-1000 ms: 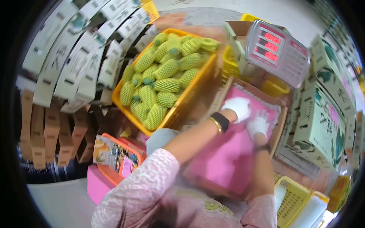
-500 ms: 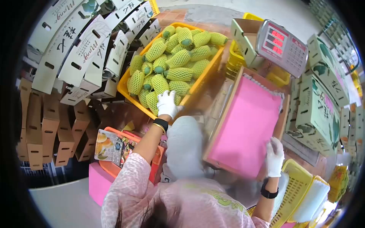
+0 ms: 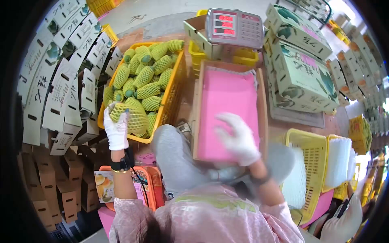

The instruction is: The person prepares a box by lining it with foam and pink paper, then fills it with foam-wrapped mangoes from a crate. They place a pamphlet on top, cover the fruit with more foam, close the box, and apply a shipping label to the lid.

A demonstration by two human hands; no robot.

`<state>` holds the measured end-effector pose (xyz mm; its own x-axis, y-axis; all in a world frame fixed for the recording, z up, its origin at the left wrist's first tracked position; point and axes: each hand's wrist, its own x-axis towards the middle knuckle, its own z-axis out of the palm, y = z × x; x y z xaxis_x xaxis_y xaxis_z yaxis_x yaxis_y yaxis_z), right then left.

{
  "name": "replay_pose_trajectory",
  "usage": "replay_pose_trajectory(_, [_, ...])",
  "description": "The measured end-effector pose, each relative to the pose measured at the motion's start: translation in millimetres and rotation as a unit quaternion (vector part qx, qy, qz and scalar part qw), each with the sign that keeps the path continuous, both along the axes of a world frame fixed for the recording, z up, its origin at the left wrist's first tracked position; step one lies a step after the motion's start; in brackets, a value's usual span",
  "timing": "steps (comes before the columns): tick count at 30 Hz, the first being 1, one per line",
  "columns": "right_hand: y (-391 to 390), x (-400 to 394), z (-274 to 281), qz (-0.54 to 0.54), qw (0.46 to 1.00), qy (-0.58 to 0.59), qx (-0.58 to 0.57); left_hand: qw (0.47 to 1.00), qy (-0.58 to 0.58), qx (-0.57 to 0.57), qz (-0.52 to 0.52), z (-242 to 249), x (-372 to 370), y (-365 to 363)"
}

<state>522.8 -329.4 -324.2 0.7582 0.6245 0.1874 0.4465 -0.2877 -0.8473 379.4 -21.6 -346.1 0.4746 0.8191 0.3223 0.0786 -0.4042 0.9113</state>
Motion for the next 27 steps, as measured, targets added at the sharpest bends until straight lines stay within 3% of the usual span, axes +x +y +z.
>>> replay_pose_trajectory(2, [27.5, -15.9, 28.8, 0.081, 0.992, -0.088, 0.03, 0.995, 0.019, 0.049, -0.081, 21.9, 18.8, -45.4])
replay_pose_trajectory(3, [34.9, -16.7, 38.7, 0.116, 0.987, -0.105, 0.031, 0.984, -0.034, -0.11, -0.137, 28.4, 32.6, -74.4])
replay_pose_trajectory(6, [44.9, -0.4, 37.3, 0.187, 0.973, -0.138, 0.002, 0.965, 0.039, -0.133, -0.223, 0.3, 80.8, -116.6])
replay_pose_trajectory(7, [42.9, 8.2, 29.7, 0.17, 0.973, -0.141, -0.064, 0.945, 0.104, -0.207, -0.23, 19.2, 90.5, -135.5])
replay_pose_trajectory(8, [36.3, 15.9, 26.2, 0.135, 0.974, -0.134, -0.123, 0.888, 0.057, -0.388, -0.239, 8.6, 106.9, -147.9])
replay_pose_trajectory(10, [16.5, 33.5, 27.2, 0.13, 0.968, -0.027, -0.212, 0.854, 0.108, -0.386, -0.331, -14.5, 129.1, -161.2])
replay_pose_trajectory(11, [6.3, 43.5, 23.3, 0.118, 0.968, -0.026, -0.219, 0.848, 0.108, -0.39, -0.343, -19.3, 137.4, -172.0])
replay_pose_trajectory(13, [-14.8, 59.0, 8.5, 0.159, 0.966, 0.057, -0.193, 0.775, 0.097, -0.554, -0.289, -16.6, 148.4, -196.9])
replay_pose_trajectory(14, [-24.6, 63.9, 5.8, 0.146, 0.962, 0.127, -0.193, 0.769, 0.097, -0.557, -0.299, -12.9, 152.1, -202.4])
replay_pose_trajectory(15, [-33.2, 63.7, 11.3, 0.119, 0.952, 0.19, -0.211, 0.862, 0.179, -0.359, -0.311, -8.9, 154.2, -201.2])
replay_pose_trajectory(16, [-40.3, 62.4, 15.5, 0.093, 0.936, 0.254, -0.225, 0.909, 0.25, -0.141, -0.303, -7.6, 154.4, -196.7])
replay_pose_trajectory(18, [-59.0, 75.4, -17.3, 0.114, 0.931, 0.211, -0.274, 0.91, 0.335, 0.172, -0.175, -14.0, 147.6, -180.1])
replay_pose_trajectory(20, [-68.0, 71.7, -39.8, 0.142, 0.92, 0.175, -0.322, 0.841, 0.463, 0.23, -0.158, -23.0, 142.6, -168.2])
replay_pose_trajectory(21, [-67.2, 69.0, -43.3, 0.143, 0.901, 0.125, -0.389, 0.84, 0.465, 0.229, -0.159, -43.0, 141.2, -156.7])
replay_pose_trajectory(23, [-63.8, 67.3, -51.3, 0.145, 0.86, 0.046, -0.487, 0.889, 0.403, 0.046, -0.213, -95.0, 144.2, -136.4])
replay_pose_trajectory(27, [-62.5, 59.9, -67.9, 0.162, 0.824, 0.008, -0.542, 0.933, 0.291, -0.025, -0.209, -100.3, 141.2, -134.8])
